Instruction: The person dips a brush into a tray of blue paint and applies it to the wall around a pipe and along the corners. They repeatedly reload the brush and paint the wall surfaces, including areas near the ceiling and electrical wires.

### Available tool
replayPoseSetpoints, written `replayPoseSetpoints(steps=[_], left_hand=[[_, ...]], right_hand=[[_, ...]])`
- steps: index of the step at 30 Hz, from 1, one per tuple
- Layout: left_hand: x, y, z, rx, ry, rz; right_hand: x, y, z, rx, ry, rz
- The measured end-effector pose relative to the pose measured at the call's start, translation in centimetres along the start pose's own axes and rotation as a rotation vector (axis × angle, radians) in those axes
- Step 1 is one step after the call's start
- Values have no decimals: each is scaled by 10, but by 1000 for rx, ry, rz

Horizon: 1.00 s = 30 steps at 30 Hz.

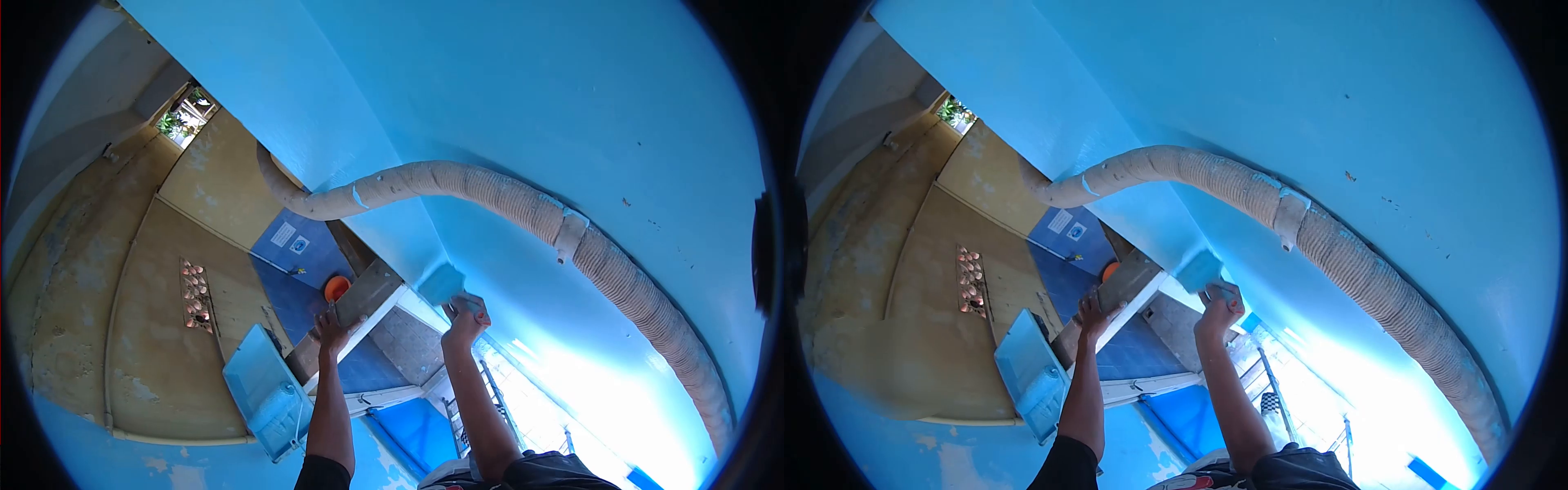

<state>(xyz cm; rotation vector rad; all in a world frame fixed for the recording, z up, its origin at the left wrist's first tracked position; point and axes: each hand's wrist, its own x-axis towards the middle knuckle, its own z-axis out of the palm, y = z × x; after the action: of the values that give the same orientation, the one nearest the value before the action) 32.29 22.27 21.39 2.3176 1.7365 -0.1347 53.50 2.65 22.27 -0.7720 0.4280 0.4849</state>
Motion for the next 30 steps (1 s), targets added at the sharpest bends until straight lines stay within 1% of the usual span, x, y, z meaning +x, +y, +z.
replayPoseSetpoints(steps=[3, 5, 6, 8, 9, 10, 12, 14, 16, 18, 19, 20, 22, 24, 25, 26, 28, 30], left_hand=[[-1, 1, 1, -26, -6, -7], [-3, -4, 2, -39, -3, -4], [-2, -4, 2, -40, -2, 0], [-1, -3, 4, -49, -5, -7], [-1, -3, 4, -63, -7, -2], [-1, -3, 3, -77, -6, 4], [-2, 0, -2, -69, -14, 0], [-2, -2, 0, -63, -22, 3], [6, -9, 11, -71, -4, 32], [-5, -3, 3, -67, -30, 17], [-5, 3, -5, -61, -44, 14], [-1, 1, -3, -65, -36, 14], [9, -12, 14, -56, 12, 11], [18, -18, 24, -68, 24, 27], [18, -21, 27, -70, 31, 47], [13, -22, 25, -71, 24, 38], [6, -10, 12, -110, 1, 24], [5, -11, 14, -135, -3, 28]], right_hand=[[-39, -31, 62, 141, -226, -202], [-58, -59, 95, 214, -393, -155], [-61, -71, 103, 209, -397, -152], [-60, -86, 107, 429, -582, -82], [-47, -79, 102, 461, -625, -47], [-39, -65, 99, 455, -630, -38], [-29, -38, 93, 508, -539, 71], [-16, -13, 68, 502, -518, 91], [-2, 0, 33, 341, -379, 30], [9, 8, 2, 207, -279, -10], [11, 10, -7, 162, -183, -30], [7, 6, 0, 165, -192, -32], [-17, -11, 22, 35, -121, -134], [-46, -36, 65, 78, -225, -193], [-65, -53, 85, 150, -328, -188], [-70, -68, 95, 141, -325, -181], [-70, -86, 111, 354, -615, -101], [-57, -79, 115, 367, -631, -69]])
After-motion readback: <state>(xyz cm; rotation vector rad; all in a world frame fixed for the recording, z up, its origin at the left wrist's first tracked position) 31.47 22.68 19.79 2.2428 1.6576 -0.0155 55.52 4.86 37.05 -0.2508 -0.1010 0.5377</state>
